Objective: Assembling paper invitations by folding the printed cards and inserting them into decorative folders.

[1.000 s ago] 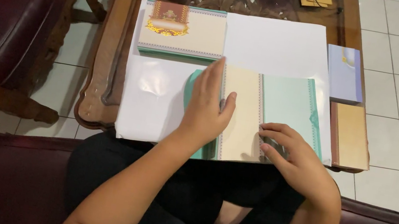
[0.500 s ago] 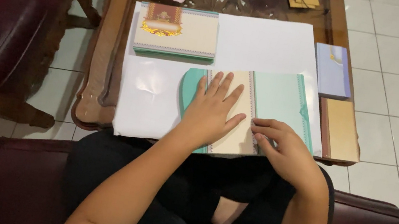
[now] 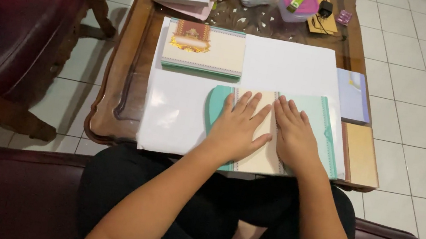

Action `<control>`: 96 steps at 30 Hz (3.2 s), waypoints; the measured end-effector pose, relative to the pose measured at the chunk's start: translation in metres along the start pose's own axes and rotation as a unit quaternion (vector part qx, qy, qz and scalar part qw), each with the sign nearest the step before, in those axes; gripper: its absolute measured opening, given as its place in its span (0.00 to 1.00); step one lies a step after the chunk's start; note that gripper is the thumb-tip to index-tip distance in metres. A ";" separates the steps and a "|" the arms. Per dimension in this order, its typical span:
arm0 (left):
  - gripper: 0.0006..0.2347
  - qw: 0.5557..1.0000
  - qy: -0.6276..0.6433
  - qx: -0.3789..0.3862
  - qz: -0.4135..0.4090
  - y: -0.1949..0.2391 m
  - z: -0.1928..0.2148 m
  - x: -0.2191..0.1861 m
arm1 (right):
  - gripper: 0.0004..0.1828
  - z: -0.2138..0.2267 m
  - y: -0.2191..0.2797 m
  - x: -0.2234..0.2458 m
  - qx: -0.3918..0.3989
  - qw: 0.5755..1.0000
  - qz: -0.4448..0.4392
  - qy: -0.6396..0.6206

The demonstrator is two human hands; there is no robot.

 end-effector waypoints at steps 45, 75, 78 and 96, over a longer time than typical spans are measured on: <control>0.22 0.996 0.003 -0.082 0.024 -0.066 -0.020 0.003 | 0.32 -0.028 -0.005 -0.022 -0.037 0.999 0.013 0.001; 0.19 0.987 0.022 -0.162 0.002 -0.066 -0.025 0.011 | 0.31 -0.013 0.047 -0.003 -0.043 0.999 0.017 0.001; 0.19 0.990 0.031 -0.139 0.012 -0.058 -0.014 0.005 | 0.32 -0.019 0.012 -0.013 -0.027 1.000 0.005 0.009; 0.12 0.977 0.007 -0.074 -0.199 -0.053 -0.023 -0.015 | 0.31 -0.013 0.066 -0.019 -0.061 0.991 0.031 -0.111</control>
Point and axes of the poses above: each hand's wrist, its own y-axis away from the middle knuckle, its own z-axis out of the back of the hand, x = y × z, the point moved 4 cm from there along -y, towards the middle knuckle, and after that the axes turned 8 degrees about y, right-handed, at the moved point
